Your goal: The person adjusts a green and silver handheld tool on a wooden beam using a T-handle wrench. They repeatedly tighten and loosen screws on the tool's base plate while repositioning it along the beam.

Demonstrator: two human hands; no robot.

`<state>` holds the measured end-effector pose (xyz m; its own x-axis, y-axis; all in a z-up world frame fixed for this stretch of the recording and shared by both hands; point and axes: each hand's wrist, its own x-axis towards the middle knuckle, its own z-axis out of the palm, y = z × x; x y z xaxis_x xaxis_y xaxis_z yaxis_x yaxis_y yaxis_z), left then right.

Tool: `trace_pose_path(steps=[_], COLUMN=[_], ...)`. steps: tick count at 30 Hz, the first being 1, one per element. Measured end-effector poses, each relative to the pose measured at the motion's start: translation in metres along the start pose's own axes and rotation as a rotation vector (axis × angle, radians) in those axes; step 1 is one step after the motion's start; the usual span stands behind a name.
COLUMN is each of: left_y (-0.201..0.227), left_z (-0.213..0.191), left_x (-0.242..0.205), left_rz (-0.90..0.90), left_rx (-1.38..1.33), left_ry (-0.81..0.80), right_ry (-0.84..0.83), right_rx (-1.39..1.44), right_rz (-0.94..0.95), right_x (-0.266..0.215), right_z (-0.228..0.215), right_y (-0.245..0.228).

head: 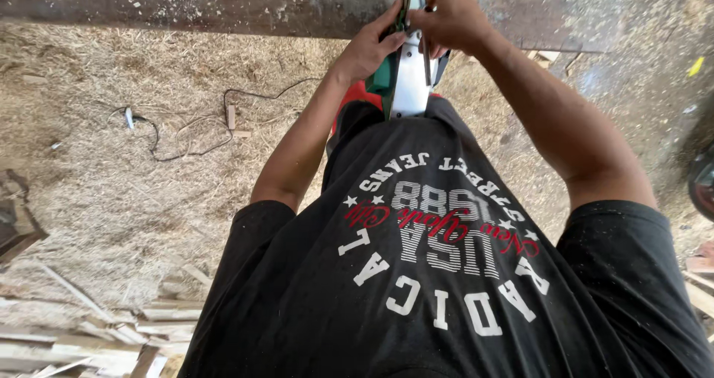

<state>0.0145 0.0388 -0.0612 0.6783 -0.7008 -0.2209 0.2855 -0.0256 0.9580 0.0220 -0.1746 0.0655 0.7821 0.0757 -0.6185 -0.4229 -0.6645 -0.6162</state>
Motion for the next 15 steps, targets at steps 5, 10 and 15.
trace_pose_path(steps=[5,10,15], left_y=[-0.001,0.013,0.023], left_z=[0.001,0.004,0.004], left_x=[0.000,-0.005,-0.003], left_rz=[-0.007,0.085,-0.045], left_rx=[0.054,0.114,0.109], left_ry=[0.007,0.007,0.005], right_ry=[0.065,0.041,0.007], right_rx=[0.215,-0.161,0.061], right_rz=[-0.136,-0.357,-0.252], right_x=[-0.021,-0.021,-0.018], right_z=[0.012,0.006,0.008], right_y=[0.007,0.009,0.014])
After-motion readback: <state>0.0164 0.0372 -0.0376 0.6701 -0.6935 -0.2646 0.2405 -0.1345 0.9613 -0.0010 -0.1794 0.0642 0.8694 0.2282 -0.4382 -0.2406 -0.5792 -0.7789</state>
